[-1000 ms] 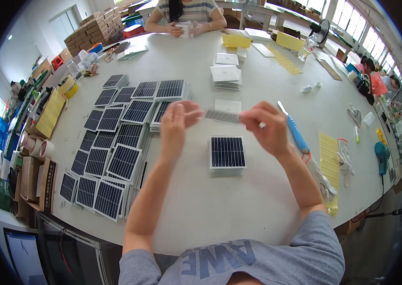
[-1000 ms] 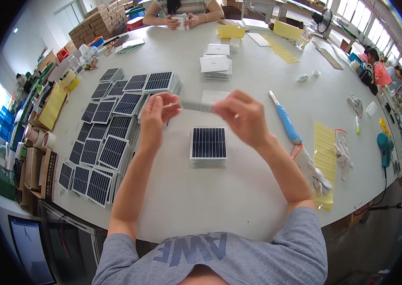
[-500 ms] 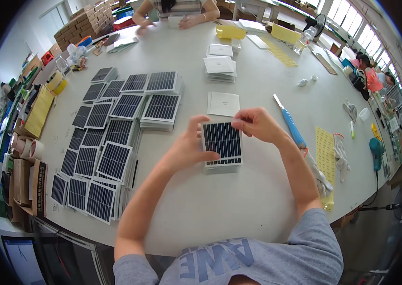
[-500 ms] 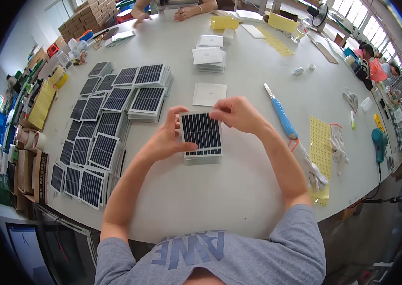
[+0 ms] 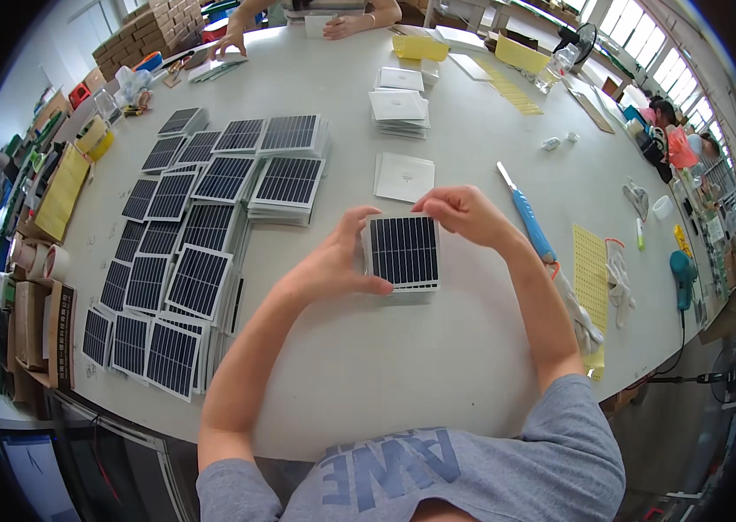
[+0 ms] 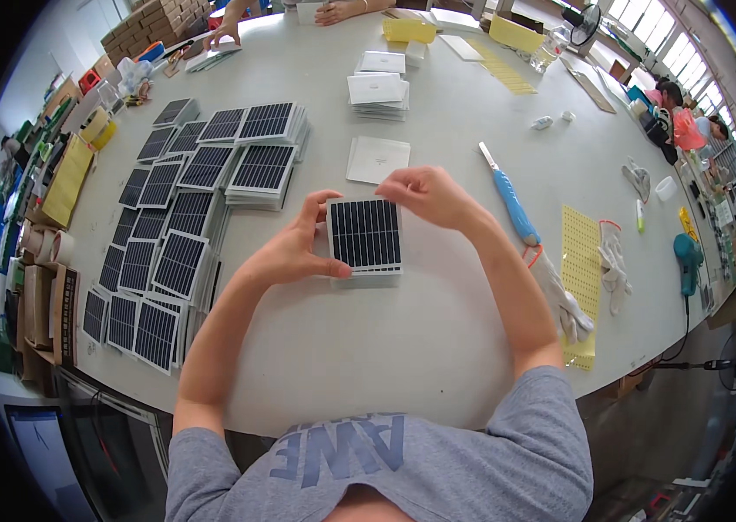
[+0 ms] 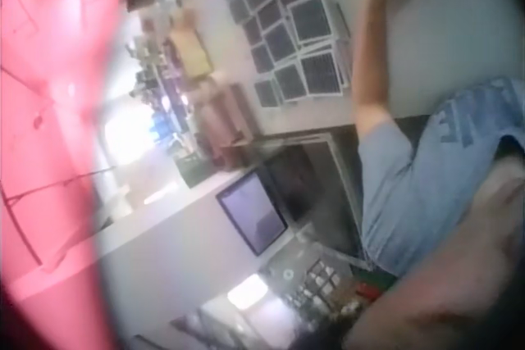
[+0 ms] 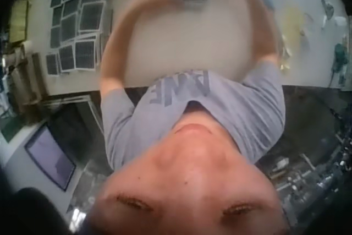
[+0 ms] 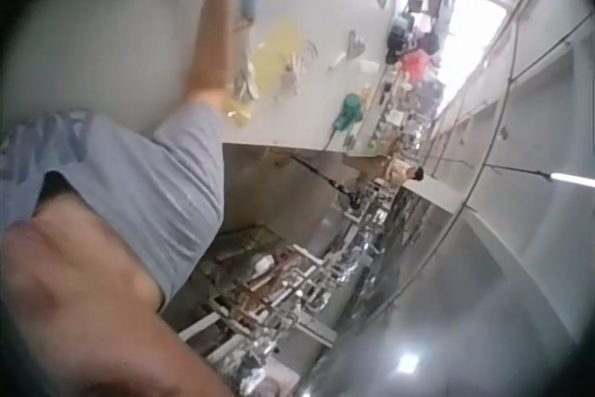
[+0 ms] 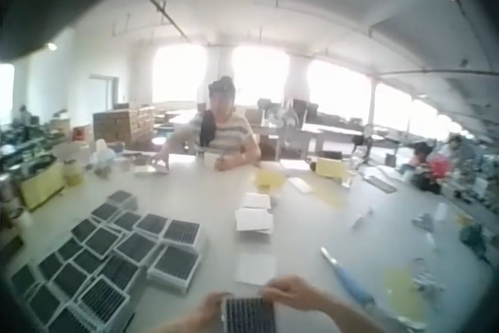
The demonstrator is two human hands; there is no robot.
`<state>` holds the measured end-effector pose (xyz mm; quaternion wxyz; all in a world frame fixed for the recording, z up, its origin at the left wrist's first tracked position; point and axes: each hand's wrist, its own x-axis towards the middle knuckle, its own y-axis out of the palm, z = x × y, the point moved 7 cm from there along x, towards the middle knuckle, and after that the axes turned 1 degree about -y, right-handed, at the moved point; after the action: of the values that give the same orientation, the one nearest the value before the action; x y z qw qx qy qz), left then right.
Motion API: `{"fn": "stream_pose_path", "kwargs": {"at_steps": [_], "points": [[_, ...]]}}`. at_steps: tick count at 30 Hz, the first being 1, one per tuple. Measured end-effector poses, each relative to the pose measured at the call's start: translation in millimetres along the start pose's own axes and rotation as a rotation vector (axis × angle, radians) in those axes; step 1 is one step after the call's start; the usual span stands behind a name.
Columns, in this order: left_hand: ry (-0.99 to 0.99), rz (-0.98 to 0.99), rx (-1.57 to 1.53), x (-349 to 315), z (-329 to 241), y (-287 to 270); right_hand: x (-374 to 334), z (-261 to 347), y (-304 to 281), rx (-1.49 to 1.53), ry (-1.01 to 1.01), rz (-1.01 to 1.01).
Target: The person trims small solar panels using a utility knife, removes them from backing sheets by hand, and stacks the solar panels on the table.
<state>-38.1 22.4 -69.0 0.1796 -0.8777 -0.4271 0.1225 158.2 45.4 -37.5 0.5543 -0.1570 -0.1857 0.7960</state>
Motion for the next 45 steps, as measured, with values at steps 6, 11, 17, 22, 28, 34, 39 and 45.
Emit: {"fn": "stream_pose_path", "kwargs": {"at_steps": [6,11,17,22,28,34,39,45], "points": [[0.057,-0.285,-0.010,8,-7,-19,-10,17,9,0.058,0.040,-0.030],[0.008,-0.324,-0.238,10,2,-29,-11,20,12,0.099,0.074,-0.037],[0.029,-0.228,-0.450,21,-6,-24,-12,13,-4,0.124,0.059,-0.091],[-0.049,-0.268,-0.467,2,-4,-38,2,21,10,0.121,0.012,-0.052],[0.013,-0.108,-0.154,-40,-69,-52,-16,-13,-24,0.351,-0.043,-0.287],[-0.108,-1.006,-0.375,-226,18,-232,-7,-14,-41,0.442,-0.151,-0.304],[-0.264,-1.452,-0.515,-441,162,-329,-2,-27,-63,0.480,-0.133,-0.404],[-0.438,-1.324,-0.666,-468,233,-352,-3,-10,-52,0.441,-0.095,-0.426]]}}
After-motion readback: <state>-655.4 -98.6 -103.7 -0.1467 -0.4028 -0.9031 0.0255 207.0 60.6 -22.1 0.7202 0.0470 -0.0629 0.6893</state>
